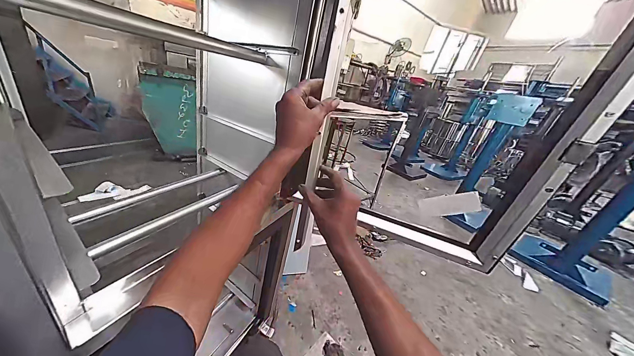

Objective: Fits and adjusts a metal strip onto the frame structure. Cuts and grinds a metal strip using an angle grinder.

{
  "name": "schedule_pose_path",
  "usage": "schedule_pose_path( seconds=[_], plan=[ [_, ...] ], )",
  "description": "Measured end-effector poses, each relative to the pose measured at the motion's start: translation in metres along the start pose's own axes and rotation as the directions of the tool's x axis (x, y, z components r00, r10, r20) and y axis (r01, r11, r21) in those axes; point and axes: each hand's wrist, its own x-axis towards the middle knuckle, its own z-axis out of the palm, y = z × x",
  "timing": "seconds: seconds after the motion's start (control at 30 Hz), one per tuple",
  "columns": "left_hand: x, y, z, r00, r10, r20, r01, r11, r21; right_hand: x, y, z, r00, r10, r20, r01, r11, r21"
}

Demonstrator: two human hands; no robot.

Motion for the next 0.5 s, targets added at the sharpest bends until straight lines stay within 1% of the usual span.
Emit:
schedule_pose_path(
  seconds=[0.03, 0.13, 0.23, 0.3, 0.37, 0.5],
  plan=[
    [0.008, -0.007, 0.0, 1.0, -0.011, 0.002, 0.011, 1.0, -0.019, 0.01, 0.0, 0.006, 1.0, 0.0, -0.013, 0.0, 1.0, -0.002],
    [0.028, -0.023, -0.003, 1.0, -0.012, 0.026, 0.011, 0.999, 0.052, 0.045, 0.0, 0.021, 0.999, -0.031, -0.024, 0.029, 0.997, -0.072],
    [0.043, -0.043, -0.002, 0.996, 0.08, -0.042, -0.07, 0.98, 0.187, 0.068, 0.007, 0.038, 0.992, -0.109, -0.059, 0.104, 0.991, -0.079],
    [0.054, -0.054, 0.005, 0.983, 0.158, -0.097, -0.133, 0.965, 0.228, 0.078, 0.015, 0.047, 0.987, -0.127, -0.095, 0.121, 0.99, -0.07],
    [0.062, -0.064, 0.008, 0.968, 0.218, -0.124, -0.19, 0.96, 0.207, 0.085, 0.015, 0.055, 0.983, -0.139, -0.118, 0.132, 0.989, -0.064],
    [0.066, -0.071, 0.013, 0.964, 0.227, -0.138, -0.206, 0.967, 0.147, 0.092, 0.013, 0.058, 0.972, -0.173, -0.157, 0.164, 0.984, -0.07]
  ],
)
